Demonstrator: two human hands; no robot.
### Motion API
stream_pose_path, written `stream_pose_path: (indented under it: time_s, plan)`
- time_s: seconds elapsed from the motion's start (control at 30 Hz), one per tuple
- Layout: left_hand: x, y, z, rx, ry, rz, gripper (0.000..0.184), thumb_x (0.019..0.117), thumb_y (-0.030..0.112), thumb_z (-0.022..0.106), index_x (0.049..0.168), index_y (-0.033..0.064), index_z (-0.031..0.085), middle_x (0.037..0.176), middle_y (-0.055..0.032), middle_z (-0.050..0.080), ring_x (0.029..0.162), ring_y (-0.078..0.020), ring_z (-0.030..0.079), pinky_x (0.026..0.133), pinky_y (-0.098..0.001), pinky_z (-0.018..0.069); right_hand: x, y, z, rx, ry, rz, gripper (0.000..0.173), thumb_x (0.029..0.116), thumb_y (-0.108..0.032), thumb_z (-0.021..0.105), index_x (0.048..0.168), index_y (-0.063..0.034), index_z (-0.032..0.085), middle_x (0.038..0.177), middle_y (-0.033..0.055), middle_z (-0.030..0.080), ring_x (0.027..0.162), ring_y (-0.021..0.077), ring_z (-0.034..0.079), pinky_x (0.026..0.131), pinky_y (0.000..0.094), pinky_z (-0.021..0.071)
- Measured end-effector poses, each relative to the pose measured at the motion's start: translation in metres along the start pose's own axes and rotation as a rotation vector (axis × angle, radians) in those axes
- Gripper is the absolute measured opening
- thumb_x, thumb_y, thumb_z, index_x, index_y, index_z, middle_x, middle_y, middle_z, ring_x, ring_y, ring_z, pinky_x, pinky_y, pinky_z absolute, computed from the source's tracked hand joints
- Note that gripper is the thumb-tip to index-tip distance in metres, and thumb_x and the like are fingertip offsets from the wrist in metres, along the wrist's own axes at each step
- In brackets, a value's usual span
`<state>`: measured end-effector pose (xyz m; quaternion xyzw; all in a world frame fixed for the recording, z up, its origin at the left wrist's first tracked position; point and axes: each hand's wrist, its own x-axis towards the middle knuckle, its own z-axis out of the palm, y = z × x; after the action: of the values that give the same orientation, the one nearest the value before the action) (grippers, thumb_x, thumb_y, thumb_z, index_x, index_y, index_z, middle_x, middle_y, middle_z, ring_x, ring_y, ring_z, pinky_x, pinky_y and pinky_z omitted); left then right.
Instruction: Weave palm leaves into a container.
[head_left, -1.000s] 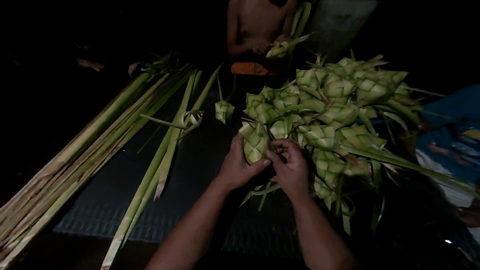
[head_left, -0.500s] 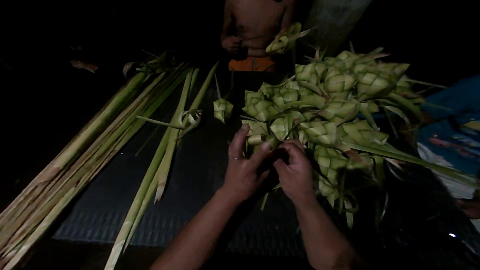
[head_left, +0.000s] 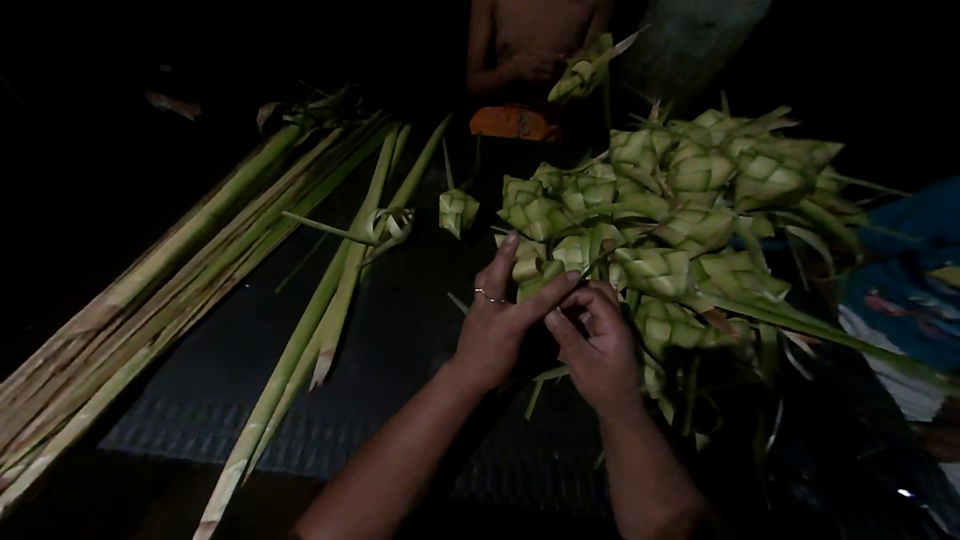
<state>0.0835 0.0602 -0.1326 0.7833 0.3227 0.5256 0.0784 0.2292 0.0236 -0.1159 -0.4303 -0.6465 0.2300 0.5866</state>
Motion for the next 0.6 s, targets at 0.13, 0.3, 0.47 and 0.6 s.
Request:
stream_pose_path:
  time_s: [0.13,0.3,0.47,0.6]
  plan:
    - [0.001,-0.001,-0.003,0.004,-0.004,-0.017,0.06,0.0835,0.003,0.076,0.134,0.0337,0.063,0.161,-0.024,0.025,0.139,-0.0379,0.042,0.104,-0.0509,0.048,0.001,0.005,-0.004,0.105,-0.073,0.006,0.006,0.0938,-0.02,0.069,0.093,-0.0143,0.068,0.108,-0.0036,0.058,0.101,0.0009,0.057,0.085,0.0161,0.0524]
    - [0.002,-0.002,-0.004,-0.014,-0.011,-0.034,0.071,0.0737,0.006,0.085,0.136,0.0315,0.063,0.161,-0.0274,0.022,0.138,-0.0437,0.041,0.101,-0.0543,0.0493,0.005,0.005,-0.011,0.06,-0.163,0.043,0.015,0.0955,-0.029,0.065,0.089,-0.0155,0.064,0.113,-0.0031,0.055,0.107,0.0003,0.054,0.087,0.0151,0.049]
    - [0.002,-0.001,-0.003,-0.027,-0.109,-0.005,0.064,0.0778,0.007,0.081,0.137,0.0239,0.065,0.161,-0.0257,0.029,0.141,-0.0441,0.039,0.108,-0.0571,0.0422,0.004,0.002,-0.004,0.119,-0.031,0.116,0.009,0.0953,-0.02,0.067,0.09,-0.0124,0.068,0.103,-0.0037,0.06,0.098,0.0011,0.058,0.086,0.0164,0.0515]
    - [0.003,-0.005,-0.002,-0.024,-0.05,-0.107,0.074,0.0694,0.004,0.087,0.136,0.026,0.064,0.158,-0.0283,0.027,0.132,-0.0456,0.047,0.095,-0.0576,0.0524,0.006,0.012,-0.013,0.184,-0.152,0.078,0.011,0.0939,-0.02,0.065,0.084,-0.016,0.068,0.114,-0.0037,0.059,0.109,0.0039,0.056,0.089,0.0185,0.0512]
